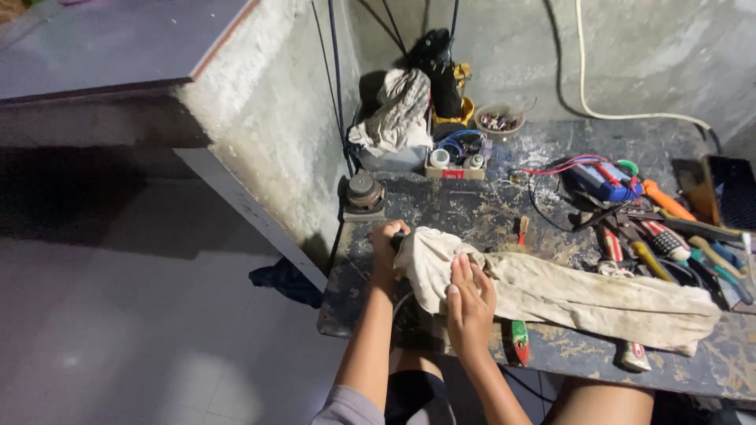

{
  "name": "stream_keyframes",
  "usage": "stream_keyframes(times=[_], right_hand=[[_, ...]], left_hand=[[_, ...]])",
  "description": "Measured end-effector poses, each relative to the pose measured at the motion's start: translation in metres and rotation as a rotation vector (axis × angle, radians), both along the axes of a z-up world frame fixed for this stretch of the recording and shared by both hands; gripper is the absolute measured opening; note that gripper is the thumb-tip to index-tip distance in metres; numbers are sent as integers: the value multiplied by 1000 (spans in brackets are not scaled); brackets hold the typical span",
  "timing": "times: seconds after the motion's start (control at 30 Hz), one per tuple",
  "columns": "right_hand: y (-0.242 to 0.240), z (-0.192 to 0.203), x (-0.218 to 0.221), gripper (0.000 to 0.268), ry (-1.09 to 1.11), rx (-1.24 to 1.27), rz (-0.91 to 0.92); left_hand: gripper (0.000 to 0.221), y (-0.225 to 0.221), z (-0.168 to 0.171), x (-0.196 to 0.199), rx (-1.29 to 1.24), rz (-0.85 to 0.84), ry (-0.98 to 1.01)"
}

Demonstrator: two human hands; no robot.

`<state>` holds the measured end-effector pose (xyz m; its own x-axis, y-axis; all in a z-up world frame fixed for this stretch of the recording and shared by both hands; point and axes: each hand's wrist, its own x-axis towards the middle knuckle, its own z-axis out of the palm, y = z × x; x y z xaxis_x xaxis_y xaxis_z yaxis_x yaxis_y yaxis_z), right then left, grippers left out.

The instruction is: Cleaning the soleplate of an electric iron using a brush, cloth, and screwdriver on a repair workbench.

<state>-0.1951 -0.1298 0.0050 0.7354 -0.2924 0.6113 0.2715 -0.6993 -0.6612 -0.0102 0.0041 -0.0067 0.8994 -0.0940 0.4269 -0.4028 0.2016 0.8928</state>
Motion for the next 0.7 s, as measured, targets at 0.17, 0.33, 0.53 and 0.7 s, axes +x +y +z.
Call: stream_keyframes(times=[0.17,0.33,0.53,0.7], right_hand=[[-18,30,-7,37,-163,91,-69],[17,85,29,63,-346,0,37],[5,75,54,19,-231,88,259],[0,93,46,18,-306,305,417]], left_hand=[[32,-8,3,-6,15,55,100],[38,-31,-22,8,248,96,-252],[30,-27,19,-17,245,85,39],[29,-35,25,-20,88,94,175]])
